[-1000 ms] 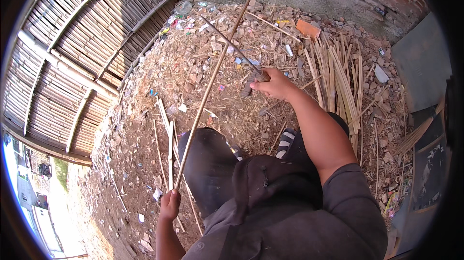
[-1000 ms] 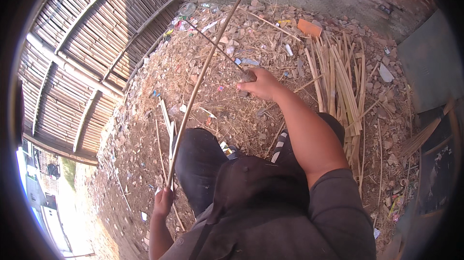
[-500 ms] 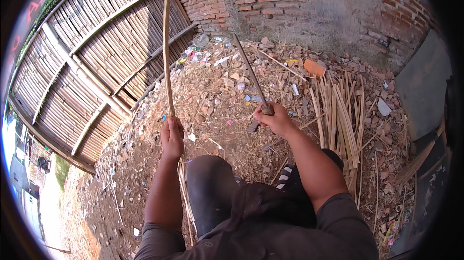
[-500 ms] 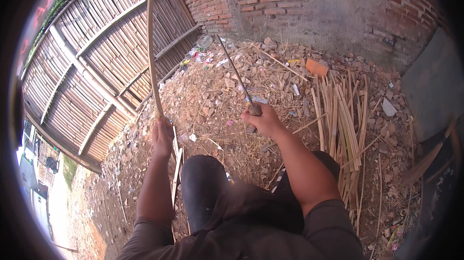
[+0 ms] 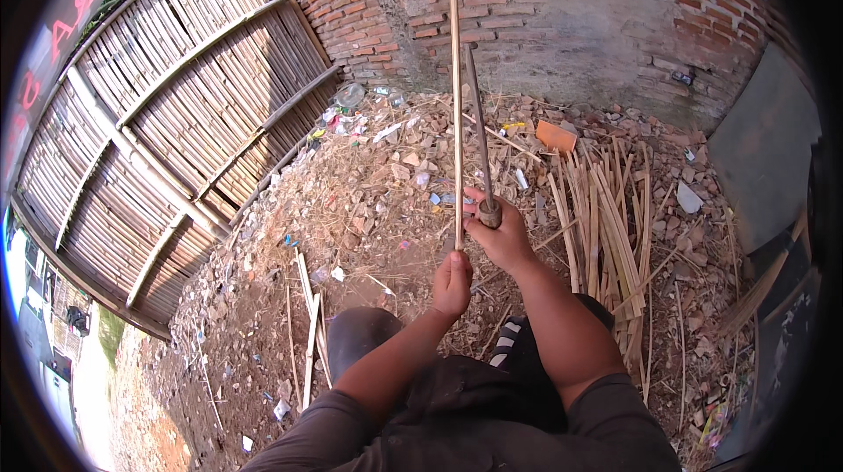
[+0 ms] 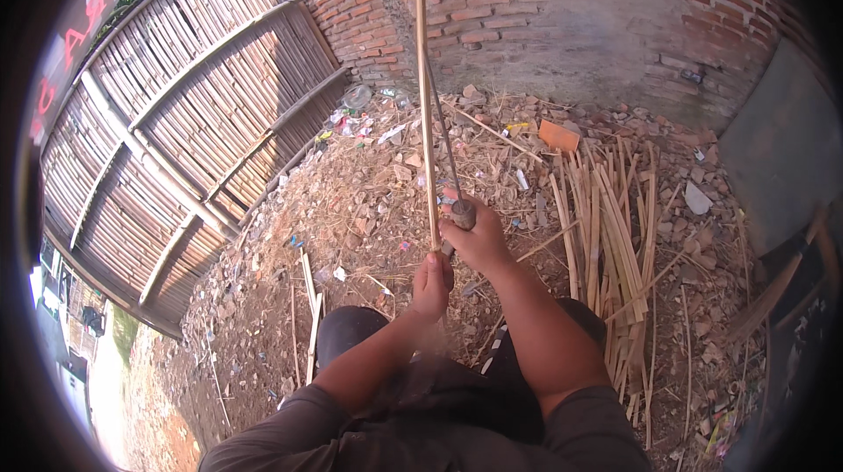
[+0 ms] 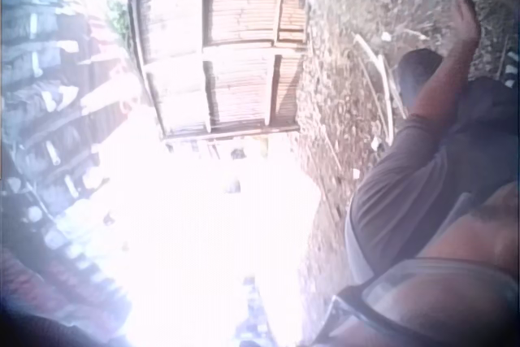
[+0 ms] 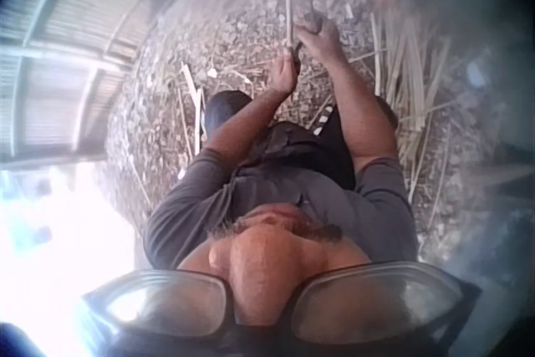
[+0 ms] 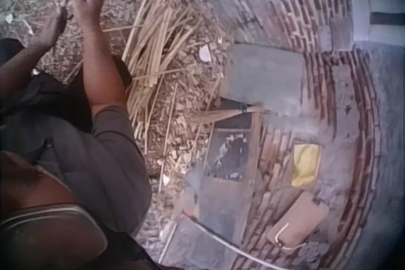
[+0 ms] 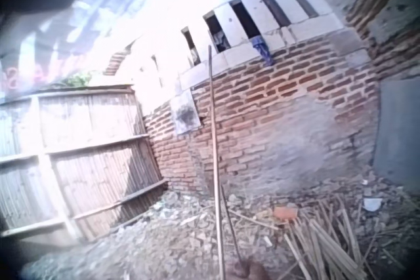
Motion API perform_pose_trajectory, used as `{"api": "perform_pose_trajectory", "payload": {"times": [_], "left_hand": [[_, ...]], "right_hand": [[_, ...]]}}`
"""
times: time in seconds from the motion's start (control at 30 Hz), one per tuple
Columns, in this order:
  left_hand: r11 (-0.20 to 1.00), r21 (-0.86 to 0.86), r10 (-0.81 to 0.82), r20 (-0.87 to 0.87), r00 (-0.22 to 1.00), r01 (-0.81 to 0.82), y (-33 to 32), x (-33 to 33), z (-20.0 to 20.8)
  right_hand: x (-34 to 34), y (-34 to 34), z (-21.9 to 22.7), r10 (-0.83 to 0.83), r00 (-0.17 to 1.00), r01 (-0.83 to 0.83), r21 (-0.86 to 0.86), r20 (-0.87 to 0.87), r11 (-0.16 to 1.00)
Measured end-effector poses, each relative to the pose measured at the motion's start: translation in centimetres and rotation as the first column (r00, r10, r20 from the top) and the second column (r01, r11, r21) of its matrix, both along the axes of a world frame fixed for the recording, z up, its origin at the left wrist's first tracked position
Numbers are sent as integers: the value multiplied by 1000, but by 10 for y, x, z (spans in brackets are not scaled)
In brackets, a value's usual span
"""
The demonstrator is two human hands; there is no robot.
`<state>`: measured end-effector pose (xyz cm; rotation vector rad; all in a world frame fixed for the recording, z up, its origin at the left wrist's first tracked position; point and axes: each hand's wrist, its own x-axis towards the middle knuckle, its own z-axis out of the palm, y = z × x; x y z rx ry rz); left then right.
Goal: The person holds a bamboo strip and scrapes along its edges using a machete.
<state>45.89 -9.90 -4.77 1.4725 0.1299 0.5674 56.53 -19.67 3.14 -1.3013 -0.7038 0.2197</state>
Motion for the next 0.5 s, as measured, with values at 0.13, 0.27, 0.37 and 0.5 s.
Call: {"api": "perform_pose_trajectory", "payload": {"times": [0.13, 0.27, 0.37, 0.5], "left_hand": [[999, -19, -38, 18, 999, 38, -13, 7, -15], [998, 66, 24, -67, 997, -20, -24, 7, -21], [979, 178, 105, -15, 994, -101, -27, 7, -31], [972, 214, 113, -45, 993, -101, -37, 3, -25]], "right_hand": [[1, 1, -6, -7, 999, 12, 130, -41, 991], [5, 3, -14, -5, 1000, 7, 128, -14, 992], [-2, 7, -8, -28, 996, 33, 48, -87, 998], [-8, 10, -12, 7, 988, 4, 66, -157, 998]]}}
